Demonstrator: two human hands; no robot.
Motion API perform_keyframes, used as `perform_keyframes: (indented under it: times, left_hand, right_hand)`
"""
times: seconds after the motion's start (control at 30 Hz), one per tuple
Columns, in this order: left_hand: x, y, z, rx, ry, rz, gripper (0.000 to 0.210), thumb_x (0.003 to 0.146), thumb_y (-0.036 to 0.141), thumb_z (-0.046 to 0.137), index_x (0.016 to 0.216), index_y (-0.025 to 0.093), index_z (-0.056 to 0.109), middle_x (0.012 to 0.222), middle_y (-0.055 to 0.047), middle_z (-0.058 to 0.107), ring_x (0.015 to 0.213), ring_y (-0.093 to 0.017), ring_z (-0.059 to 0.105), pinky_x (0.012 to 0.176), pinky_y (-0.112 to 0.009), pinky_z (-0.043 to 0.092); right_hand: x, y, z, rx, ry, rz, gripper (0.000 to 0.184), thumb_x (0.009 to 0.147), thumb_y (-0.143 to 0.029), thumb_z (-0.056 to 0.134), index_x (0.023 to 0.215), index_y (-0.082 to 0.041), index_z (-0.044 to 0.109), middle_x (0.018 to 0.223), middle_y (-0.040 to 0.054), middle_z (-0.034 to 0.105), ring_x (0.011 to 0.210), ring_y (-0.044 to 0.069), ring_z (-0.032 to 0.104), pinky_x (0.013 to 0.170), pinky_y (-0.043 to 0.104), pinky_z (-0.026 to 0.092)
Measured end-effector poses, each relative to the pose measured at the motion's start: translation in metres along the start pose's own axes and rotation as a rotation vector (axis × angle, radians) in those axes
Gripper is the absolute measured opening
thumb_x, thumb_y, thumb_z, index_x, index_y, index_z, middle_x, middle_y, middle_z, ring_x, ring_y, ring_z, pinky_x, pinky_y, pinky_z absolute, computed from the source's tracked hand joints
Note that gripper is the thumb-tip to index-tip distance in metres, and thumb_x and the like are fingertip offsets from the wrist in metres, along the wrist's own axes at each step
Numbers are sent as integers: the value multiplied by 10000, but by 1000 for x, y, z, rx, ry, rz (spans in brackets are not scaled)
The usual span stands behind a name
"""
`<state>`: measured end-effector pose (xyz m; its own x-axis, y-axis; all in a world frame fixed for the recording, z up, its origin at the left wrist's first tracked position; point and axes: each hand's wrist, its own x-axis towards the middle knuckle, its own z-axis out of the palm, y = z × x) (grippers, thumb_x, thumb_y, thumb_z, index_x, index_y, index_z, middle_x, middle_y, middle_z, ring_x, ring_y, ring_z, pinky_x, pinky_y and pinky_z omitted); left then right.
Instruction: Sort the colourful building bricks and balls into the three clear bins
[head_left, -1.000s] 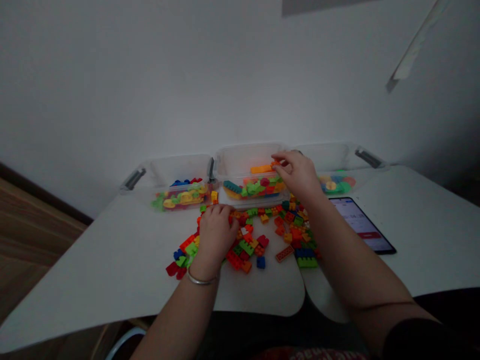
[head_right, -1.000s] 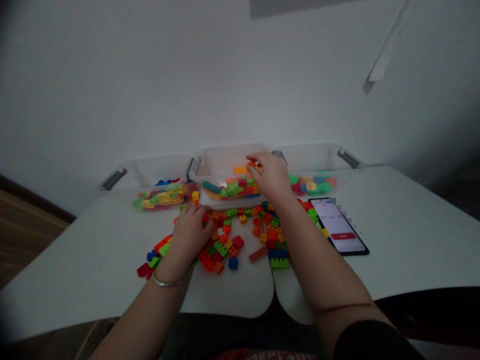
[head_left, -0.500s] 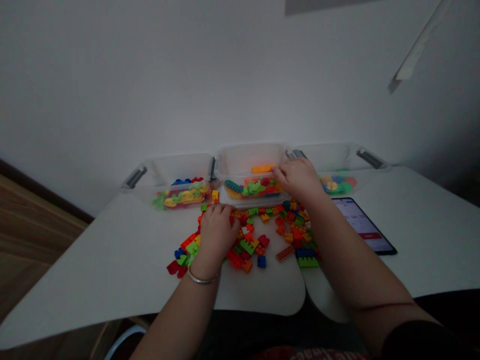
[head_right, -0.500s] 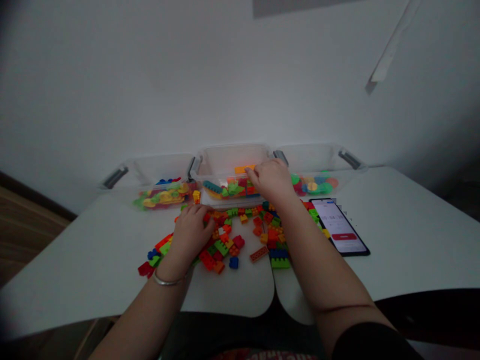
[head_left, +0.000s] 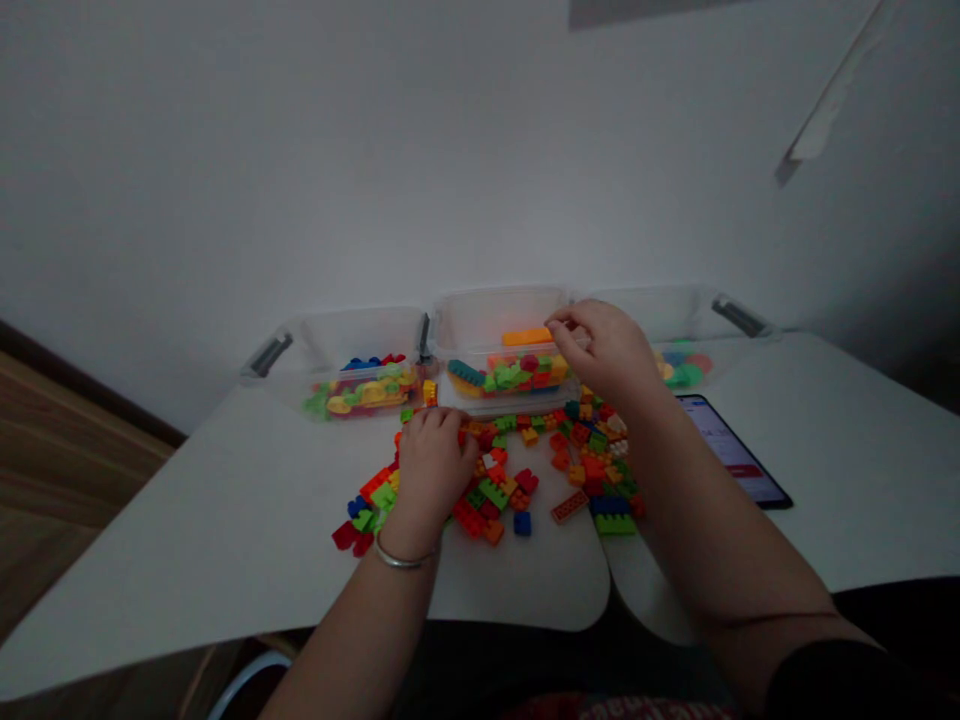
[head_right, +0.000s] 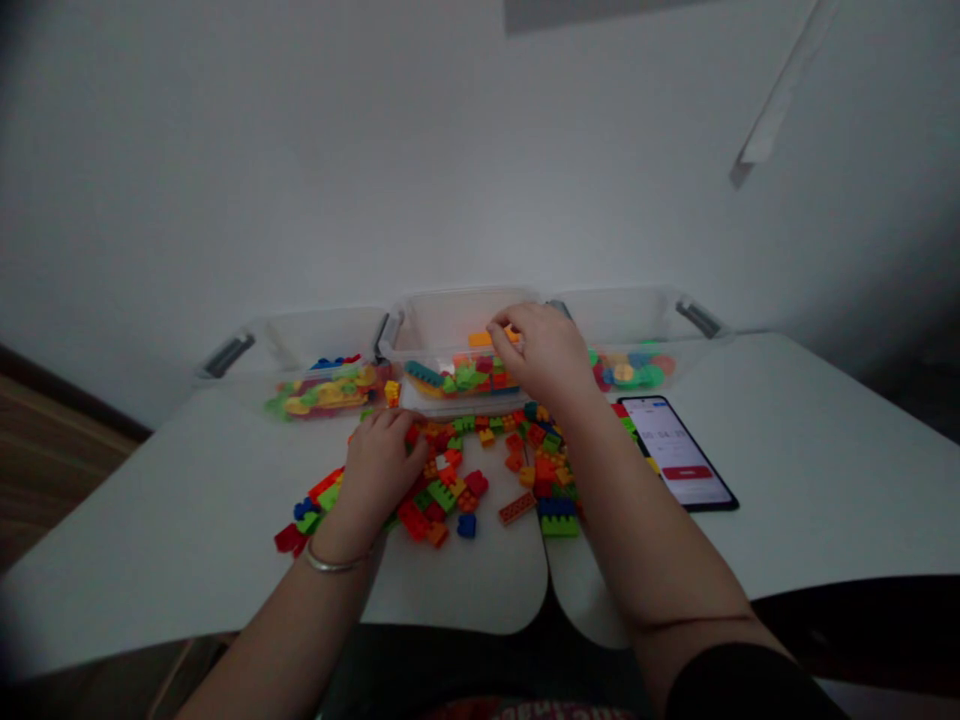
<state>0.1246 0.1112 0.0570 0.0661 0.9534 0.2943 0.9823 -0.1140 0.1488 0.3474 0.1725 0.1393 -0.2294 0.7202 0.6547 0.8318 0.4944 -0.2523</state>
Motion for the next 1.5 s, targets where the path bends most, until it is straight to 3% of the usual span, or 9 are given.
perform_keyframes:
  times: [0.1, 0.3, 0.5, 0.8, 0.93, 1.13, 1.5]
  left_hand:
    - [0, 0, 1, 16, 13, -4, 323, 858, 267, 520, 1117, 173, 687, 1155, -104, 676, 1146, -315, 558, 1013, -465, 446]
    - [-1, -1, 2, 37, 38, 10, 301, 858, 253, 510, 1089, 178, 689, 1149, -114, 671, 1111, -303, 567, 987, -441, 456]
    - [0, -1, 1, 19, 23, 36, 303, 862, 265, 499, 1087, 179, 682, 1130, -104, 681, 1105, -305, 554, 1000, -447, 444]
    - [-1, -1, 1, 43, 35, 8, 302, 855, 302, 521, 1069, 184, 698, 1142, -122, 681, 1140, -327, 536, 1016, -497, 415]
    - [-2, 1, 0, 59, 20, -23, 304, 864, 331, 523, 1061, 181, 701, 1157, -128, 679, 1162, -346, 525, 1010, -530, 414]
    - [-1, 0, 2, 60, 19, 7, 294, 867, 325, 527, 1042, 167, 702, 1157, -131, 678, 1174, -339, 518, 986, -478, 450]
    - [-1, 0, 3, 46, 26, 26, 307, 868, 325, 530, 1067, 168, 702, 1144, -131, 681, 1174, -331, 525, 1003, -463, 443]
  right_hand:
    - [-2, -9, -8, 82, -111, -15, 298, 945, -320, 441, 949, -175, 700, 936, 86, 721, 846, 208, 638, 749, 319, 444]
    - [-10, -24, 1, 58, -661, -220, 221, 892, -231, 540, 1004, -236, 730, 980, 32, 751, 866, 193, 668, 739, 288, 456]
    - [-22, -41, 21, -219, -848, -174, 204, 834, -171, 567, 936, -195, 742, 966, 105, 757, 892, 263, 703, 714, 322, 512]
    - [-27, -48, 32, -307, -869, -136, 296, 849, -74, 477, 988, -115, 735, 979, 184, 749, 966, 314, 711, 768, 389, 560]
    - [-30, -51, 36, -268, -932, -143, 287, 854, -62, 481, 946, -128, 745, 971, 173, 753, 953, 310, 715, 781, 397, 568]
    - [-33, -53, 37, -227, -937, -169, 216, 845, -93, 552, 926, -146, 746, 979, 159, 754, 927, 298, 715, 774, 374, 564]
    - [-33, -50, 38, -217, -903, -157, 268, 781, -52, 540, 898, -173, 748, 950, 148, 757, 873, 283, 701, 731, 364, 536]
